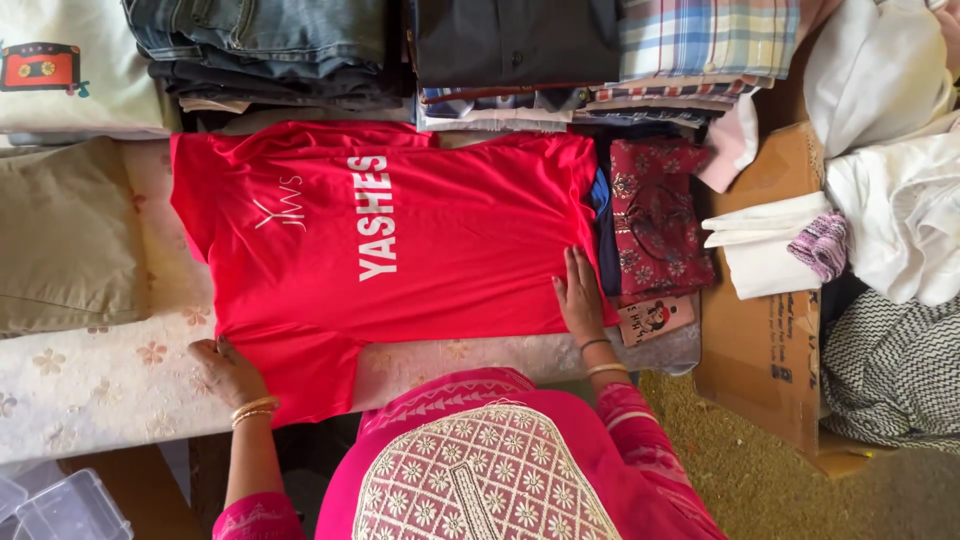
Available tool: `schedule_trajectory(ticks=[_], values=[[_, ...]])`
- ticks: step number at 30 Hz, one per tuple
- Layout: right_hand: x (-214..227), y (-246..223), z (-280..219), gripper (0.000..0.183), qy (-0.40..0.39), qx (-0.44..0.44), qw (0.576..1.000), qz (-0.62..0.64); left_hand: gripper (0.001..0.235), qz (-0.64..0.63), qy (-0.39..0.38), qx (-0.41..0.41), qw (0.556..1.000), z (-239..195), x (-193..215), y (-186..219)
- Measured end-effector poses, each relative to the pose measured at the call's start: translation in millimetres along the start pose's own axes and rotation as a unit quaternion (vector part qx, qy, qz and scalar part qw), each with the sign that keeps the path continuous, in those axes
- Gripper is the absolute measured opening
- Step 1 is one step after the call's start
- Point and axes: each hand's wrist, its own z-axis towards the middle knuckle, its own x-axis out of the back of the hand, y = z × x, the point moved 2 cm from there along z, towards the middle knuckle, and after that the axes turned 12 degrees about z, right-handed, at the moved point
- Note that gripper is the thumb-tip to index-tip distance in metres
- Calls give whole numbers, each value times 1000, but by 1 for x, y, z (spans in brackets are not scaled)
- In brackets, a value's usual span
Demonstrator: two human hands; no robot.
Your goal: Folding a red t-shirt and organizing a stack of laundry.
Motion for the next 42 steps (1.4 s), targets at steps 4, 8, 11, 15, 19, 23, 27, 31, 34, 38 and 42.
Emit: schedule_trajectory(ticks=[4,8,11,15,19,23,27,31,34,38,42], values=[[13,-6,-28,57,-54,64,997,1,20,49,-17,-22,998,6,-3,-14],[24,-22,-62,59,-136,137,981,-6,32,54,-70,-19,996,-5,22,-2],[29,-7,-82,56,-116,159,980,-4,44,87,-152,4,984,-17,35,-2],[27,30,-90,48,-58,142,985,-78,50,179,-278,-49,942,-27,28,-37],[39,39,-81,51,-52,139,983,-108,43,0,-314,-49,948,-24,9,-103],[56,41,-74,42,-55,66,996,-31,39,-216,-314,9,924,-24,18,-130],[67,38,-57,23,-103,6,995,3,39,-212,-368,58,904,-30,32,-117],[71,45,-42,16,-101,-22,994,-18,42,-164,-435,-11,885,-35,31,-106],[74,40,-31,17,-59,33,996,63,38,-24,-499,-110,859,-28,17,-112],[73,42,-15,20,-74,-103,979,161,31,-28,-533,-45,845,-1,22,-93],[79,25,36,18,-12,-58,977,203,27,-129,-419,-20,899,43,68,8]])
